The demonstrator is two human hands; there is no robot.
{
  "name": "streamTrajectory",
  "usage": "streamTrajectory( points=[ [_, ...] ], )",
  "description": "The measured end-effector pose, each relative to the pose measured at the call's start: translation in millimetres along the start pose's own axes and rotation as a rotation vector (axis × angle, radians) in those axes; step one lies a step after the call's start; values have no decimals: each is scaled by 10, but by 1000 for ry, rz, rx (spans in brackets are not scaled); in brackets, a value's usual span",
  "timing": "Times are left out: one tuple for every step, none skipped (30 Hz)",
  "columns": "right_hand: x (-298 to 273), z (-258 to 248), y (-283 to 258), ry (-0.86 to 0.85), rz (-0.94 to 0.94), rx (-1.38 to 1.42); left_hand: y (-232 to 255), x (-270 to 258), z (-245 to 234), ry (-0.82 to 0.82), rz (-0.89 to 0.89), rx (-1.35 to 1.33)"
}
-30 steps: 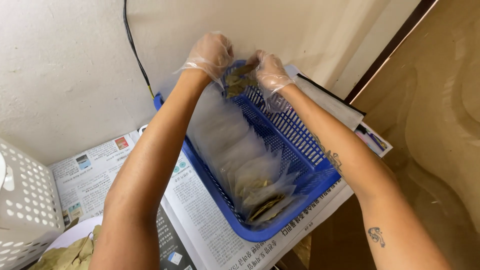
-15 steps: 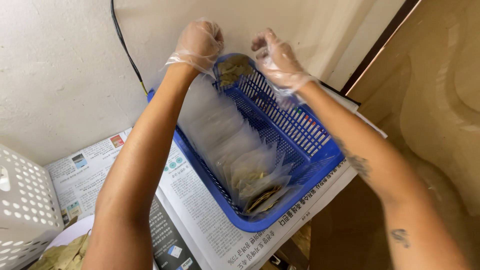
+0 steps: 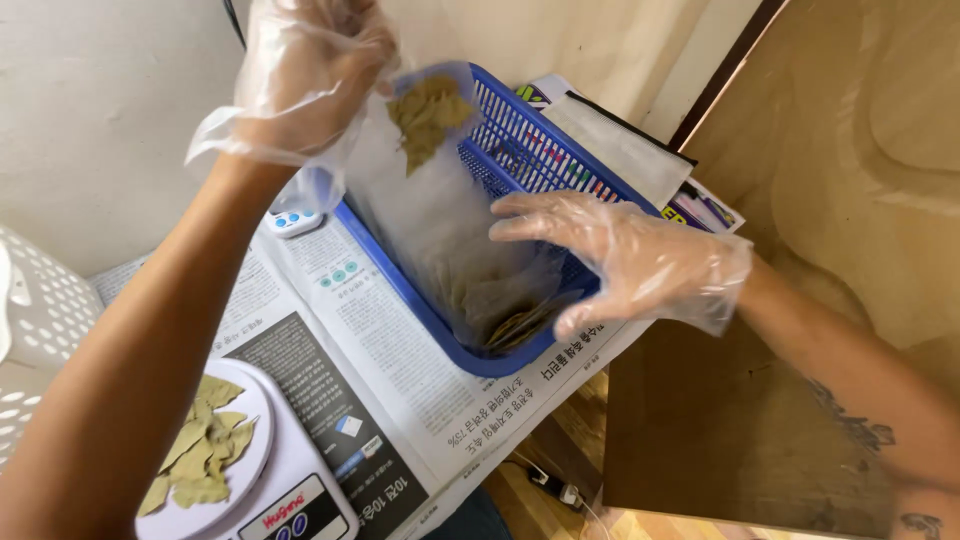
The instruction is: Weighing dried leaves on a digital scale and placing them into plastic bags for packaging
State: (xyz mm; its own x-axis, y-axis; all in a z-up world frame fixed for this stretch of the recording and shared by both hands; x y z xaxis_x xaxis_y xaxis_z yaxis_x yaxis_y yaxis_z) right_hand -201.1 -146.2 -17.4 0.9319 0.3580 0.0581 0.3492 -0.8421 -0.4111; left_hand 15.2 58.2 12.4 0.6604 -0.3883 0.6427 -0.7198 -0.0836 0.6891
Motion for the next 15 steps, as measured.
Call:
streamTrajectory(
  points=[
    [27, 35, -28, 62, -39, -34, 177, -87, -119, 32, -27, -13],
    [52, 93, 10, 67, -46, -35, 278, -158, -247, 35, -21, -6],
    [82, 142, 30, 131, -162, -125, 378, -231, -366, -4, 3, 20],
    [103, 196, 56, 193, -276, -215, 472, -308, -471, -45, 25, 46],
    [153, 245, 10, 197, -281, -216, 498, -366, -555, -43, 29, 50],
    [204, 291, -14, 145, -202, -276, 508, -413, -637, -12, -56, 37],
    [257, 336, -35, 94, -121, -334, 514, -460, -719, 18, -142, 23],
    [282, 359, -50, 95, -125, -334, 484, -502, -802, 20, -142, 26],
    [310, 389, -60, 81, -122, -315, 451, -546, -881, 4, -129, 8],
    [336, 430, -70, 63, -118, -293, 410, -603, -956, -13, -121, -10],
    [348, 456, -51, 59, -121, -291, 382, -658, -1003, -11, -126, -8],
    [368, 476, -31, 71, -119, -354, 359, -709, -1052, -26, -112, -8],
    [389, 497, -10, 83, -117, -418, 337, -759, -1099, -40, -97, -7],
    [395, 514, 34, 81, -118, -417, 345, -811, -1116, -40, -100, -7],
    [401, 527, 72, 98, -144, -385, 347, -861, -1134, -31, -132, -4]
  ],
)
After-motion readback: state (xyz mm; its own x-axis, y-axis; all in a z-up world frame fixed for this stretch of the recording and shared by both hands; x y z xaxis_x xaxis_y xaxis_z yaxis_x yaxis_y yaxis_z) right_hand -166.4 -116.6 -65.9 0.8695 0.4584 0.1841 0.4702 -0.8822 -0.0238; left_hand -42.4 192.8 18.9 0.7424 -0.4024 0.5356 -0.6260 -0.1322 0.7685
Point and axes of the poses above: each hand's wrist, its own x-axis towards the middle knuckle, its own z-axis out of the palm, y = z × x, the point moved 2 cm from there along x, towards the middle knuckle, and after that the axes turned 12 degrees about y, right-handed, at the moved point
